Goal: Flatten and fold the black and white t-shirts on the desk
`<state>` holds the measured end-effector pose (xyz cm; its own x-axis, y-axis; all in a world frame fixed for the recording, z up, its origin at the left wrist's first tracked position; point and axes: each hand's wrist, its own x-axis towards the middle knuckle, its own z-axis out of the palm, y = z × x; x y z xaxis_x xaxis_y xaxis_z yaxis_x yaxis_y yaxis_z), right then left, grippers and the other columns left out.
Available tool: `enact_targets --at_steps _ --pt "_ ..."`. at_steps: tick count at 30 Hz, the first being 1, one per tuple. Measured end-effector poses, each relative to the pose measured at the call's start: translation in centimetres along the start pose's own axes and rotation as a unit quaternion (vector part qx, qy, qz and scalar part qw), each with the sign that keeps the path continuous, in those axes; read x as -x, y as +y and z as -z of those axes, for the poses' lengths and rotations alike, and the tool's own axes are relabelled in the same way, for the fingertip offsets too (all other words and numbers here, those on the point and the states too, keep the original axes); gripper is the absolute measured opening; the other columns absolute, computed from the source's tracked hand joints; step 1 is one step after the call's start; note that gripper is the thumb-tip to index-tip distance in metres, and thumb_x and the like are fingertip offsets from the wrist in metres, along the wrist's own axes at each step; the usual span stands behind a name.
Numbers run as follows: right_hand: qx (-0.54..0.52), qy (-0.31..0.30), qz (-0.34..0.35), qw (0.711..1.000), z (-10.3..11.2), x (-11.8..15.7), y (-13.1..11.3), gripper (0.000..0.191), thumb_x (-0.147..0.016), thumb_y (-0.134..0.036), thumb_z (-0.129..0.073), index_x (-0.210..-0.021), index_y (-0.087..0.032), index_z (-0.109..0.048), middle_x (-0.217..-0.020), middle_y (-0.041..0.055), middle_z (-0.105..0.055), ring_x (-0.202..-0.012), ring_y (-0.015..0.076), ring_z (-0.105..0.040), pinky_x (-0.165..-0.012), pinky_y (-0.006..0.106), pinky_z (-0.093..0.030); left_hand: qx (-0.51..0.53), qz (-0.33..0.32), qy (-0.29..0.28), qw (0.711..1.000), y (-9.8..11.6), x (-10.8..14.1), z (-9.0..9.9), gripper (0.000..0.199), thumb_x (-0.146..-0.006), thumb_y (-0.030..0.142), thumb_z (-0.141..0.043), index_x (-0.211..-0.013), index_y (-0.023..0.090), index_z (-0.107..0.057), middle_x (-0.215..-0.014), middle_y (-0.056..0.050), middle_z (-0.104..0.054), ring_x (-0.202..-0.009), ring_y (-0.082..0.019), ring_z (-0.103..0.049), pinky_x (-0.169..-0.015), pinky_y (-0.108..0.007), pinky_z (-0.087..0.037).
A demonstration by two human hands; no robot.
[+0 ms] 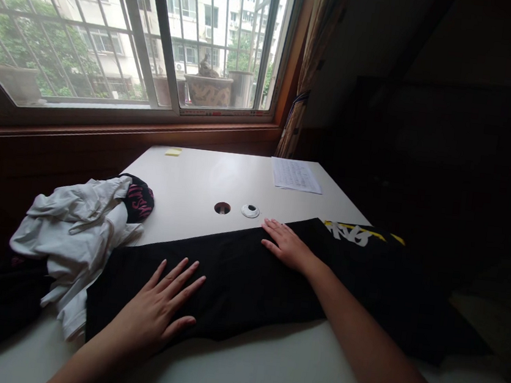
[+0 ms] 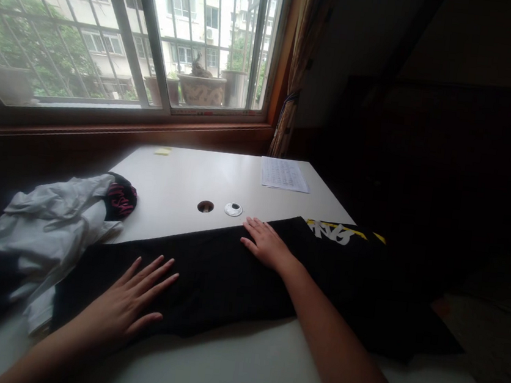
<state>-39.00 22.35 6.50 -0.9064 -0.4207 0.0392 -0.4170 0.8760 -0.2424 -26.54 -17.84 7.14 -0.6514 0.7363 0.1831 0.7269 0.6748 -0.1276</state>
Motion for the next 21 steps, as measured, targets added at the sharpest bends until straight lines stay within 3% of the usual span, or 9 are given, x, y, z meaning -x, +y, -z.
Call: enact_targets --at_steps 5,15,18,21 --pt "0.0 -0.001 0.004 1.0 0.1 0.1 0.0 0.069 -0.104 -0.062 -0.029 -0.161 -0.024 -0.035 -0.169 0.0058 -0.027 -0.157 0.0256 -0.021 -0.128 0.049 -0.017 0.0 -0.001 0.011 1.0 -0.2 0.0 -0.1 0.07 -0.103 0.059 -0.044 -0.164 0.033 -0.019 -0.169 -0.003 -0.028 -0.155 -0.026 -0.028 -0.128 -0.05 -0.016" --pt "0.014 -0.002 -0.021 1.0 0.1 0.2 0.5 0.071 -0.104 -0.062 -0.03 -0.163 -0.022 -0.03 -0.169 0.0085 -0.026 -0.157 0.0275 -0.021 -0.128 0.051 -0.017 0.026 0.127 -0.027 0.991 -4.7 2.2 -2.0 0.066 -0.104 0.059 -0.04 -0.162 0.037 -0.019 -0.169 -0.002 -0.026 -0.155 -0.029 -0.028 -0.126 -0.056 -0.017" --pt "0.022 -0.002 -0.021 1.0 0.9 0.4 -1.0 0.072 -0.103 -0.062 -0.031 -0.163 -0.021 -0.03 -0.168 0.0108 -0.028 -0.156 0.0305 -0.022 -0.127 0.054 -0.018 0.036 0.134 -0.039 0.99 -5.2 2.3 -1.9 0.065 -0.104 0.059 -0.039 -0.162 0.038 -0.02 -0.17 -0.002 -0.025 -0.155 -0.028 -0.027 -0.126 -0.056 -0.017" --pt "0.014 -0.005 0.06 0.998 1.4 0.9 -5.0 0.072 -0.104 -0.063 -0.033 -0.162 -0.021 -0.033 -0.168 0.0106 -0.028 -0.156 0.0295 -0.023 -0.128 0.052 -0.016 0.037 0.139 -0.053 0.988 -5.1 2.2 -1.9 0.064 -0.105 0.059 -0.037 -0.162 0.037 -0.019 -0.17 -0.003 -0.022 -0.156 -0.028 -0.025 -0.126 -0.057 -0.017"
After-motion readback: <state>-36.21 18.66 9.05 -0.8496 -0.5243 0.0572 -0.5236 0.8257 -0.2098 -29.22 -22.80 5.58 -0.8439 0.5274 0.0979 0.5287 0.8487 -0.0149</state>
